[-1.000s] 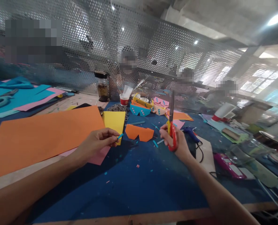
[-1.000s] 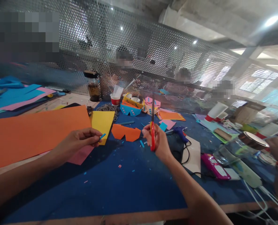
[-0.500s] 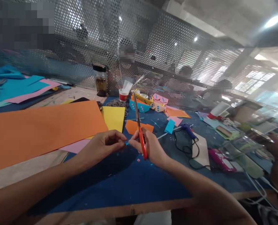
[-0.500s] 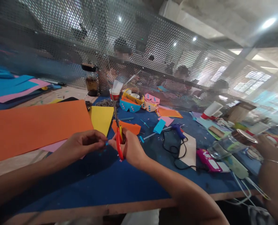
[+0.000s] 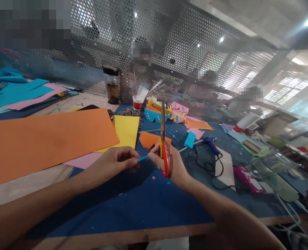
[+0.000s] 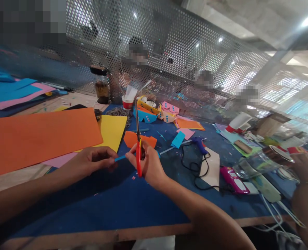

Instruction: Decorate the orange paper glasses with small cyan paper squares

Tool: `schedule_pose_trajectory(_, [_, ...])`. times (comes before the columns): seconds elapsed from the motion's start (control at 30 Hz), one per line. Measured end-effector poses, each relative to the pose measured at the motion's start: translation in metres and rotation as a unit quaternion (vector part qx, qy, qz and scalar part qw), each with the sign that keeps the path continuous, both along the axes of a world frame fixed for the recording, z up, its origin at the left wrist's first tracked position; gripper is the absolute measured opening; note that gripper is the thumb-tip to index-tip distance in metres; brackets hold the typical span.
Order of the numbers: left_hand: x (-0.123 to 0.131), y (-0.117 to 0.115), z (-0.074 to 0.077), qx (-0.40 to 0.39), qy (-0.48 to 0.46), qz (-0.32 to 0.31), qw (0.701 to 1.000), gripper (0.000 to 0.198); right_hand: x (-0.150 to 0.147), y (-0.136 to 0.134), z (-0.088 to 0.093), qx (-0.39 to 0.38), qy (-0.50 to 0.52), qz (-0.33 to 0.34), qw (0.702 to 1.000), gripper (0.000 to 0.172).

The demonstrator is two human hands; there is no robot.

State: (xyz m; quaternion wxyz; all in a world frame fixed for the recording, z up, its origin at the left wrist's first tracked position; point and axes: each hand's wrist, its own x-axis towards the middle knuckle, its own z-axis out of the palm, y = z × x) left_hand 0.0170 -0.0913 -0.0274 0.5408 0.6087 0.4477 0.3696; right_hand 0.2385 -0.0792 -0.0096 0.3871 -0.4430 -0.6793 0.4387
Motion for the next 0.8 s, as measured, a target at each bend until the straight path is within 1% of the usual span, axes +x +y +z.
schedule_pose_trajectory(0.17, [-0.001,0.000,0.000,0.004,0.004,-0.009,1.000,0.021,0.000,-0.002,-0.001,-0.008,-0.012,0.007,1.000,0.024])
schedule_pose_trajectory(0.37, [-0.001,-0.002,0.007,0.024,0.047,-0.013,0.999,0.024,0.001,0.000,-0.004,0.000,-0.003,-0.005,1.000,0.022])
schedule_pose_trajectory(0.5, [0.001,-0.004,0.008,0.021,0.029,-0.025,0.999,0.025,-0.001,-0.002,-0.004,0.019,-0.017,-0.005,1.000,0.021])
schedule_pose_trajectory(0.6, [0.001,-0.003,0.008,0.021,0.025,-0.016,0.999,0.023,-0.002,-0.003,-0.006,0.011,-0.022,-0.004,1.000,0.022])
schedule_pose_trajectory(0.8, [0.001,-0.003,0.012,0.033,0.065,0.004,0.997,0.022,-0.002,-0.003,-0.006,0.010,-0.019,-0.008,1.000,0.023])
